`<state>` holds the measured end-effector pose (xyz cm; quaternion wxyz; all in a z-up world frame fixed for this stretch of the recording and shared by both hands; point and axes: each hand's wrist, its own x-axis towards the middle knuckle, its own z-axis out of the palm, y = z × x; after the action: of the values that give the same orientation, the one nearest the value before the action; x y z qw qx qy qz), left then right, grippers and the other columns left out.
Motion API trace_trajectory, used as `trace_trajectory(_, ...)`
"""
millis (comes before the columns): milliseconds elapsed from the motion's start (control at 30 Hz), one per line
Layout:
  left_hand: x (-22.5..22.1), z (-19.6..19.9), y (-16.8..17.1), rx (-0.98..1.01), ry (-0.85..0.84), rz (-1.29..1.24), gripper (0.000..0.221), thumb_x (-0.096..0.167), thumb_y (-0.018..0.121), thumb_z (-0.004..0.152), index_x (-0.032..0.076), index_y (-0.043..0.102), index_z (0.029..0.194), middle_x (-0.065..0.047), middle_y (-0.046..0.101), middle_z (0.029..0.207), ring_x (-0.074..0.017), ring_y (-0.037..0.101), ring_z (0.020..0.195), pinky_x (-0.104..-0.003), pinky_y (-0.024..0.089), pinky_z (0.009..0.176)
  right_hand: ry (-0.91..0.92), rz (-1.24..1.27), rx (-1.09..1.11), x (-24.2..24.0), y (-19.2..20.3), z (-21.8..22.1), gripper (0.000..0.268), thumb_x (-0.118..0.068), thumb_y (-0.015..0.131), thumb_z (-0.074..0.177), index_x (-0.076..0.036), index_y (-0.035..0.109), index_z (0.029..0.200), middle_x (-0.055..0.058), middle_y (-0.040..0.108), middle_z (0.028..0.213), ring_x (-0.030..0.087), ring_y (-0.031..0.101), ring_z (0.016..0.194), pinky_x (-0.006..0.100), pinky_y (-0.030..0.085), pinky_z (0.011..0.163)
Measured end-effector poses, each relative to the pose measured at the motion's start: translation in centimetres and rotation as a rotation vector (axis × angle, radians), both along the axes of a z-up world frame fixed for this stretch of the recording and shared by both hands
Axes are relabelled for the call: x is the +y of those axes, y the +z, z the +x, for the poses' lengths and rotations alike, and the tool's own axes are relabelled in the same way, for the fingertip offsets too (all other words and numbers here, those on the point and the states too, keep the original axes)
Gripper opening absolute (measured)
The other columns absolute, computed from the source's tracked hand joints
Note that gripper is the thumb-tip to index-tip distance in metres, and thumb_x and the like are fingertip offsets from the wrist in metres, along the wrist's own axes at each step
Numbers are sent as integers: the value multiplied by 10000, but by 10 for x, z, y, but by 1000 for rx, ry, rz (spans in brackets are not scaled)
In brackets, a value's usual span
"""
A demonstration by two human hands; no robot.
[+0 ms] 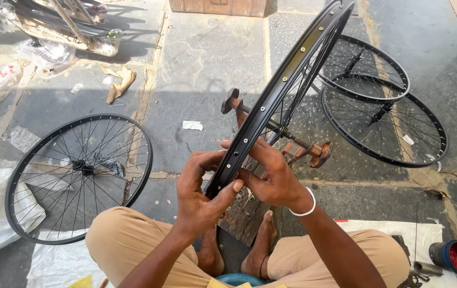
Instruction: The person inserts spokes into a bicycle rim by hand and uses a small tool to tighten the spoke nipples while the wheel is mounted on a wooden truing stand.
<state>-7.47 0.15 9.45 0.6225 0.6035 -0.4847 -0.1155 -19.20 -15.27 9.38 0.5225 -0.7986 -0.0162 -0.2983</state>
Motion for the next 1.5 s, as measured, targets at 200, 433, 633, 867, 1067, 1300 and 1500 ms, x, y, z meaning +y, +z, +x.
trace_trajectory(200,-6,1,2,26,-23,-18,425,148,828,859,14,630,1211,-102,627,1142,-161,648,997,-315,566,878,-147,-65,-34,5,-10,5,435,18,716,899,-38,639,1323,105,665,1307,235,693,1200,365,597,1021)
trace_trajectory(433,-10,3,4,33,-24,15,434,156,840,859,7,641,1214,-95,648,1107,-169,669,992,-314,577,888,55,-54,-62,-19,-7,3,449,-19,748,904,11,612,1331,174,686,1318,315,695,1211,437,582,1006)
trace_trajectory(633,-13,-2,12,-24,57,30,547,192,834,843,-19,622,1301,-111,644,1166,-178,693,1044,-305,595,894,-514,-428,-359,3,-34,27,416,-268,733,971,-96,488,1260,150,694,1249,276,710,1075,387,582,888)
trace_trajectory(867,-14,13,24,60,-182,87,557,130,793,899,-51,608,1392,-166,618,1288,-193,669,1122,-307,567,929,-645,-388,-311,49,-35,19,388,-106,637,1005,26,471,1330,313,613,1300,446,673,1173,495,592,960)
trace_trajectory(1067,-19,2,26,130,-142,-11,484,53,801,906,-39,609,1340,-150,603,1264,-196,648,1164,-316,553,1027,-198,-452,-127,-21,2,-5,420,-63,666,903,39,525,1286,222,676,1222,360,715,1050,440,588,865)
trace_trajectory(1300,-22,1,29,80,-102,-84,481,55,805,890,-45,599,1312,-159,563,1329,-205,614,1224,-337,546,1066,-658,-621,-388,2,-25,27,386,-211,819,841,-27,545,1042,163,647,1034,299,661,906,420,538,761)
trace_trajectory(1500,-8,-3,16,61,-48,-51,499,43,813,889,-39,608,1337,-154,620,1270,-208,640,1159,-326,546,1003,-781,-207,-262,62,-32,11,225,-40,699,983,-7,616,1189,151,669,1109,238,687,1002,341,579,837)
